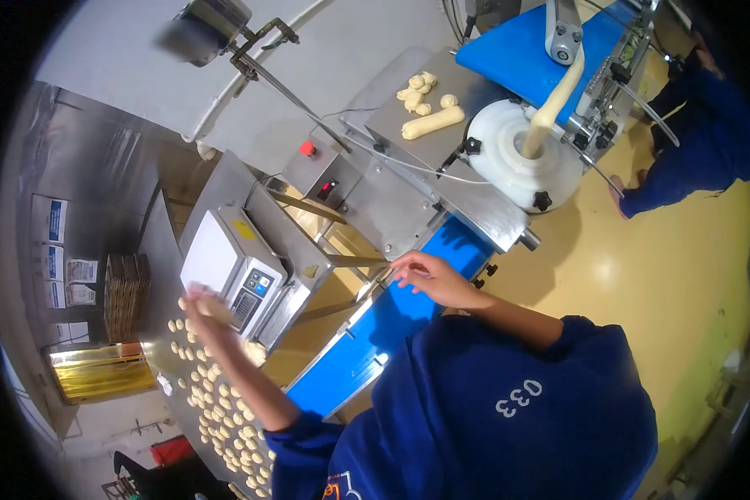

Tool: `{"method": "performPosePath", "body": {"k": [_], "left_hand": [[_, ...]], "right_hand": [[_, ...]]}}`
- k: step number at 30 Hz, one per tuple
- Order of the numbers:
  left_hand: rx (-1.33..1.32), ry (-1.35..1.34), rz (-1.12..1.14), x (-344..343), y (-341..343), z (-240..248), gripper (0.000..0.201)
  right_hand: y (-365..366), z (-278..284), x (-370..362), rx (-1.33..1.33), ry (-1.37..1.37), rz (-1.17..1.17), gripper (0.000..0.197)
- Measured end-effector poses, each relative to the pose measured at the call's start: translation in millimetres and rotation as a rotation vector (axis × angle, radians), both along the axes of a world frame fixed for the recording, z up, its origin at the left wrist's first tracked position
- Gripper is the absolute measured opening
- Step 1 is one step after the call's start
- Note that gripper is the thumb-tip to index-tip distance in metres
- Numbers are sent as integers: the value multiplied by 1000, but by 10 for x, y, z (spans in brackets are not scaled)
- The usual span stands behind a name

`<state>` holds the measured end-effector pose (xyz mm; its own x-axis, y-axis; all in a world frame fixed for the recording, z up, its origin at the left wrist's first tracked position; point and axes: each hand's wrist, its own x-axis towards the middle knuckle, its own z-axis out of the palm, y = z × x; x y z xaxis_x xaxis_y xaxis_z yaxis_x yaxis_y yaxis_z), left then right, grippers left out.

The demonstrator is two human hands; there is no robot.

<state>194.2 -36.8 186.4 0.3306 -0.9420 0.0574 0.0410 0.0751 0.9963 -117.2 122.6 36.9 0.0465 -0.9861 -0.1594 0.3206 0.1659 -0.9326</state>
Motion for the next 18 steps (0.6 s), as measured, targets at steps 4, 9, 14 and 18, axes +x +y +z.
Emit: {"method": "performPosePath", "body": {"k": [4,9,14,18], "left_hand": [[-205,-823,-18,599,-789,456,59],[-19,-1327,112,641,-1116,215,65],[-202,-1189,-3,764,-1274,-58,59],[-188,-1147,-16,1094,-1365,-146,56]], "right_hand": [[43,-194,-28,-92,17,-56,23],[316,-77,-277,-151,193,-89,22],[742,-393,-659,-122,289,-214,21],[1081,-645,-793,18,389,-296,22]]}}
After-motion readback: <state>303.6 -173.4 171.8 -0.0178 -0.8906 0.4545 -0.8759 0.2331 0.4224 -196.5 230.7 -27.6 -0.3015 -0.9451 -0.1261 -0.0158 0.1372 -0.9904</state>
